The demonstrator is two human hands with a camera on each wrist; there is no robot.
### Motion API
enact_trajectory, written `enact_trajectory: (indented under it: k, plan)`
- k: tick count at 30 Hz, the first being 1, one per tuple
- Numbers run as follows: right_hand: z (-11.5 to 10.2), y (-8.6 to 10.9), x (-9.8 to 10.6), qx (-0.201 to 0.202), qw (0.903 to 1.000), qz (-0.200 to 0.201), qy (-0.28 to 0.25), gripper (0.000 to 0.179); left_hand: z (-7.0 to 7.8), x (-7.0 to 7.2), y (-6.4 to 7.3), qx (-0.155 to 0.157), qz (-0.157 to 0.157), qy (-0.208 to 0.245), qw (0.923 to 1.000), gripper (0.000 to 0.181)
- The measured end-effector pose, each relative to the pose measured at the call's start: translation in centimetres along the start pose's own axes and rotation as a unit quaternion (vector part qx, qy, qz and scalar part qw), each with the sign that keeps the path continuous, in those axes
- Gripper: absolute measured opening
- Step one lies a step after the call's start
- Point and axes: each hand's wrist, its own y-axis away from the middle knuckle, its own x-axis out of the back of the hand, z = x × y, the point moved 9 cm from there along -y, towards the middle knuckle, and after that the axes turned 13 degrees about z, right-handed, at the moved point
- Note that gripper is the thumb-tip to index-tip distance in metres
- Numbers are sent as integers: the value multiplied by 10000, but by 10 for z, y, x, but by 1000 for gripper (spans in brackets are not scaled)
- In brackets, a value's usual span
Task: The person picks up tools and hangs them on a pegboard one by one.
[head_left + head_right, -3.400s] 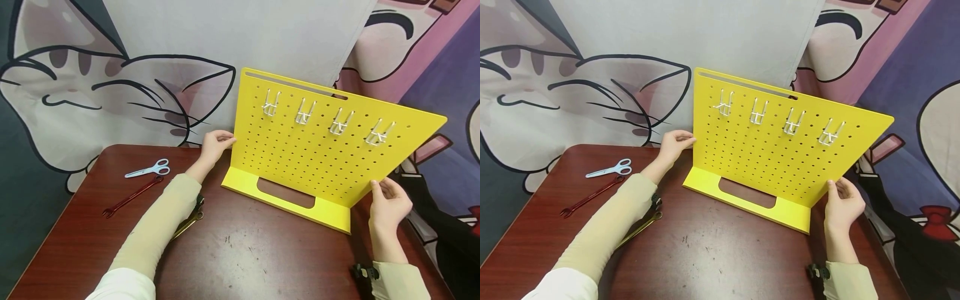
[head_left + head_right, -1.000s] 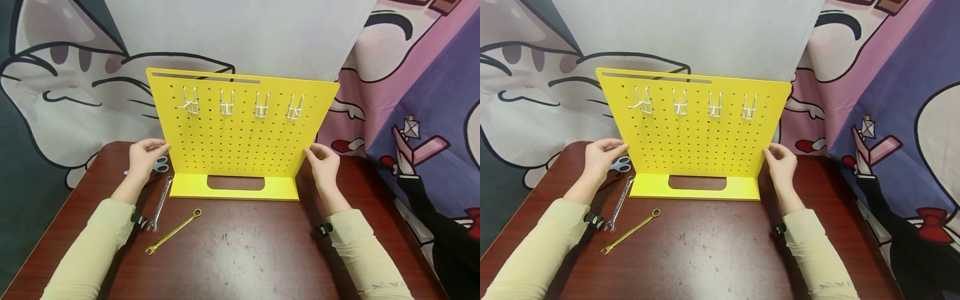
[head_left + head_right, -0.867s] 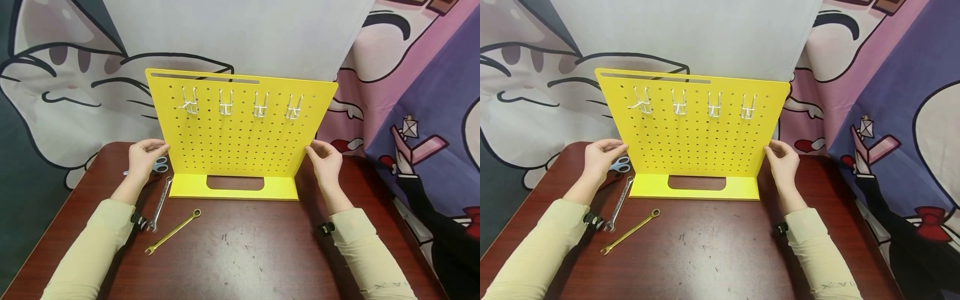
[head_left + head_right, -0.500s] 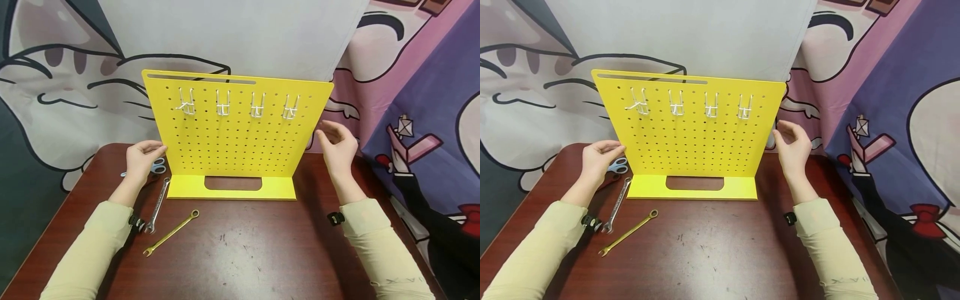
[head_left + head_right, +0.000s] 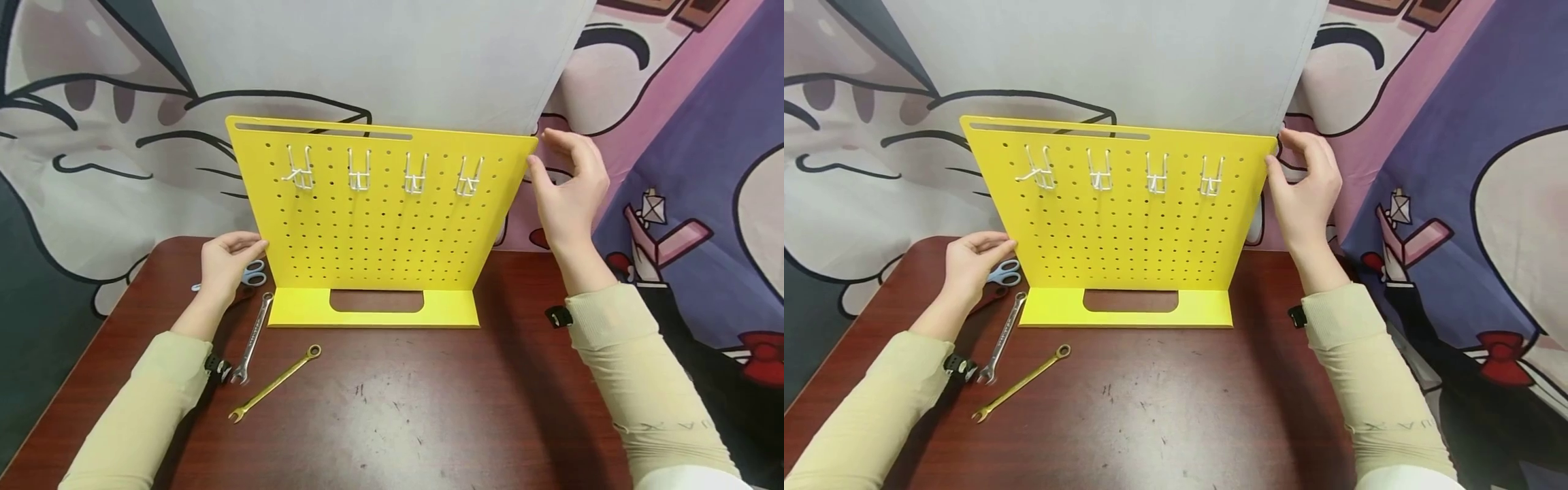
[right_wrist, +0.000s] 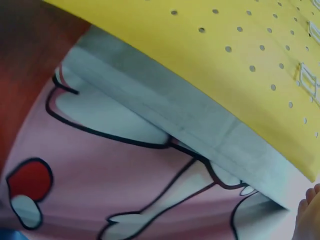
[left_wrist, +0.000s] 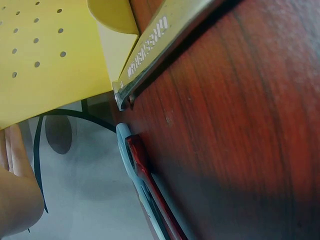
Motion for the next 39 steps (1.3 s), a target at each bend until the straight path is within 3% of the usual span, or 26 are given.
enact_trajectory:
  k: [7, 14, 18, 23, 29, 39]
  plan:
    - [-28, -3, -21, 1254, 9912, -424, 8, 30, 0, -1, 1, 131, -7, 228, 9997, 27]
    - [-47, 12, -39, 2617, 9608, -839, 376, 29, -2, -1, 1, 200, 13, 159, 9997, 27]
    - [-49, 18, -45, 3062, 9450, -1007, 552, 32, -4, 0, 0, 249, 23, 219, 9994, 23]
    - [-43, 20, -51, 3105, 9397, -1248, 709, 38, -5, 0, -1, 226, 30, 245, 9994, 23]
    - [-37, 20, -53, 2963, 9439, -1369, 495, 40, -3, -1, 1, 109, 5, 186, 9998, 33]
    - [-31, 20, -55, 2765, 9524, -1278, 88, 39, 1, 0, 1, -42, -219, 198, 9996, 21]
